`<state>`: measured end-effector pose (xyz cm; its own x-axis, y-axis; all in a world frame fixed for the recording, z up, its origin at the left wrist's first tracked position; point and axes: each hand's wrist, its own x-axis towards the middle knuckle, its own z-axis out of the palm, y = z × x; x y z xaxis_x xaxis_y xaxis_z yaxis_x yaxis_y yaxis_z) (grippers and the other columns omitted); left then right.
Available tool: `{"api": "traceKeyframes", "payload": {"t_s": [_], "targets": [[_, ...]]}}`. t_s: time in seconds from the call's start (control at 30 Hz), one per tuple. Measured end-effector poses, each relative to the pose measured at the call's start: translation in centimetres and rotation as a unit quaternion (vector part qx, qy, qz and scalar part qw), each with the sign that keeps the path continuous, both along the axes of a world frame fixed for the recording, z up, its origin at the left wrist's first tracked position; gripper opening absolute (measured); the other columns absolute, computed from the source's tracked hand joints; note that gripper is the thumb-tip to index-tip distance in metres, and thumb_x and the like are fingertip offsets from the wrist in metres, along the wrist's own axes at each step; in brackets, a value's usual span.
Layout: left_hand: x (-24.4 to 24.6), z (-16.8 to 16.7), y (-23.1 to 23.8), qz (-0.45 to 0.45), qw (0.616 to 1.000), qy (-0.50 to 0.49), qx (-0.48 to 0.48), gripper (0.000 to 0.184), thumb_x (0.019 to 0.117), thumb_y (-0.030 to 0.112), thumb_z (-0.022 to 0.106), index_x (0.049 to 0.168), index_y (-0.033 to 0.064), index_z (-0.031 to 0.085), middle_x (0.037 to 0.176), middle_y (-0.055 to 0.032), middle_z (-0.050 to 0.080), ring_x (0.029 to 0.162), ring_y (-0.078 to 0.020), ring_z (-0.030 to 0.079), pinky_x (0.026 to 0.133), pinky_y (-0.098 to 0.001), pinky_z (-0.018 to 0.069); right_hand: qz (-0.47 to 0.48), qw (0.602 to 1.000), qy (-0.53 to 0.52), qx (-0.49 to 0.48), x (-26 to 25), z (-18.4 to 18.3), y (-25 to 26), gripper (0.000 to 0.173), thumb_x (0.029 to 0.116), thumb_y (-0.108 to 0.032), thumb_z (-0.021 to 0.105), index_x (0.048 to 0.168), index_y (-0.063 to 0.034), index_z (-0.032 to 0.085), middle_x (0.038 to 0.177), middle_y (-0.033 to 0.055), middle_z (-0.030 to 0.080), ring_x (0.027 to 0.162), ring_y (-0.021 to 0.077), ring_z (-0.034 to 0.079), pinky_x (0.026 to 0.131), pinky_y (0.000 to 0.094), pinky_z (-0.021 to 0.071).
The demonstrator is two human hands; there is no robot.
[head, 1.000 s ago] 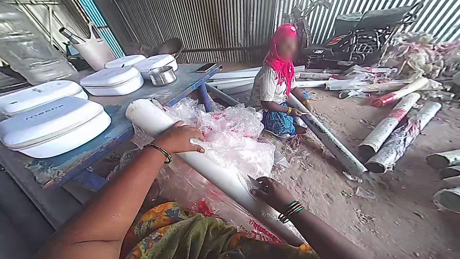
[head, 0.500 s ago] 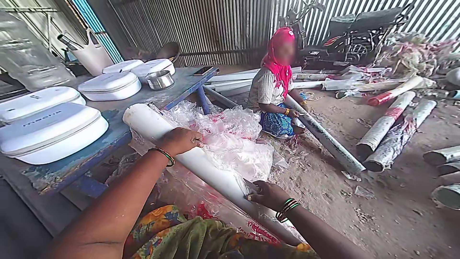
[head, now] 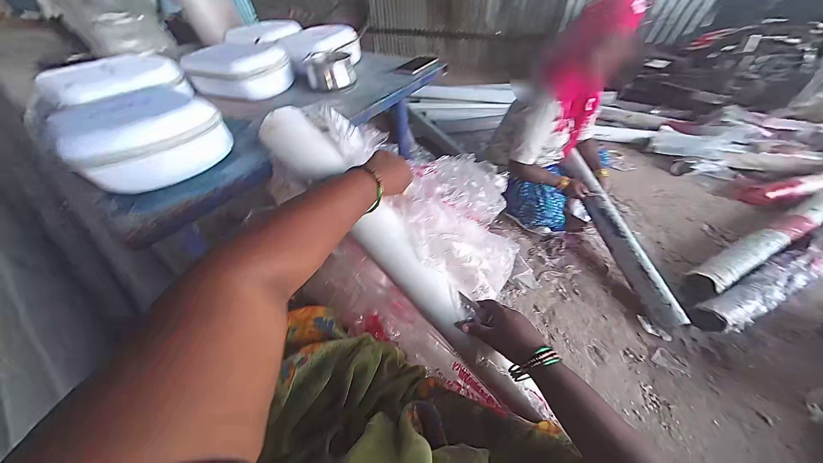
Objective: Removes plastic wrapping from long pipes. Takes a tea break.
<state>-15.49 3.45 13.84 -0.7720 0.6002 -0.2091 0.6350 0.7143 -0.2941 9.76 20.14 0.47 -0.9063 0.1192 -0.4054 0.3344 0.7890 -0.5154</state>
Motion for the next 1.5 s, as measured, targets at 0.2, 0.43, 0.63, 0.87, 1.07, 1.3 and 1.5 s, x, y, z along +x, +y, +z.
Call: {"api": "traceKeyframes", "payload": {"t_s": [0.2,0.43,0.63,0.87,1.07,1.3,1.5], "targets": [[-1.5,0.7,0.3,0.060,0.994,-0.032,0.090,0.035,0.1058,0.025,0.054,0.122,-0.0030,0.066,0.130,-0.0293,0.063,0.129,-0.0476,0.056,0.102,-0.0709,0.0411,-0.021,1.000,0.006,0.020,0.4,0.3,-0.5,0.069,0.0944,-0.047,0.071,0.145,-0.0033,0.052,0.126,0.0244,0.066,0.117,0.0400,0.064,0.100,0.0589,0.0458],[-1.3,2.6,-1.6,0.082,0.791,-0.176,0.581,0.034,0.1100,0.017,0.042,0.137,0.0031,0.057,0.126,-0.0158,0.064,0.106,-0.0220,0.064,0.091,-0.0390,0.0517,-0.016,1.000,0.005,0.010,0.3,0.4,-0.2,0.071,0.0948,-0.047,0.070,0.146,-0.0023,0.051,0.127,0.0260,0.064,0.117,0.0416,0.063,0.101,0.0605,0.0449],[3.7,2.6,-2.9,-0.070,0.884,-0.171,0.429,0.034,0.1073,0.017,0.050,0.132,-0.0035,0.061,0.128,-0.0177,0.066,0.117,-0.0204,0.064,0.105,-0.0383,0.0477,-0.012,1.000,-0.003,0.002,0.3,0.3,0.0,0.072,0.0948,-0.050,0.069,0.146,-0.0032,0.050,0.126,0.0253,0.065,0.117,0.0413,0.062,0.100,0.0607,0.0448],[7.0,-1.4,-2.5,-0.127,0.969,-0.193,0.093,0.066,0.0829,0.033,0.086,0.140,0.0096,0.062,0.144,-0.0147,0.058,0.140,-0.0333,0.048,0.119,-0.0556,0.0315,-0.012,1.000,-0.012,-0.023,0.3,0.2,0.7,0.075,0.0930,-0.055,0.069,0.145,-0.0044,0.052,0.130,0.0235,0.064,0.123,0.0391,0.061,0.104,0.0591,0.0449],[6.6,-2.7,-2.2,-0.114,0.974,-0.185,0.060,0.040,0.1015,0.040,0.063,0.136,0.0200,0.068,0.142,-0.0068,0.063,0.140,-0.0276,0.051,0.120,-0.0524,0.0285,-0.007,1.000,-0.013,-0.024,0.5,0.3,0.7,0.074,0.0938,-0.057,0.067,0.144,-0.0035,0.052,0.129,0.0232,0.065,0.122,0.0386,0.061,0.104,0.0582,0.0451],[6.5,-4.9,-3.0,-0.147,0.972,-0.101,0.156,0.028,0.1038,0.034,0.060,0.112,0.0164,0.080,0.121,-0.0060,0.075,0.122,-0.0281,0.065,0.112,-0.0545,0.0397,-0.005,1.000,-0.010,-0.016,0.5,0.5,0.5,0.072,0.0950,-0.054,0.067,0.144,-0.0029,0.052,0.129,0.0231,0.065,0.122,0.0375,0.061,0.104,0.0573,0.0454],[6.6,-6.1,-2.8,-0.148,0.970,-0.025,0.193,0.023,0.1030,0.035,0.062,0.107,0.0235,0.081,0.108,-0.0065,0.078,0.108,-0.0317,0.071,0.103,-0.0596,0.0469,-0.013,1.000,-0.005,-0.008,0.4,0.5,0.3,0.069,0.0952,-0.050,0.068,0.144,-0.0039,0.053,0.127,0.0218,0.066,0.119,0.0355,0.063,0.103,0.0558,0.0462]]}}
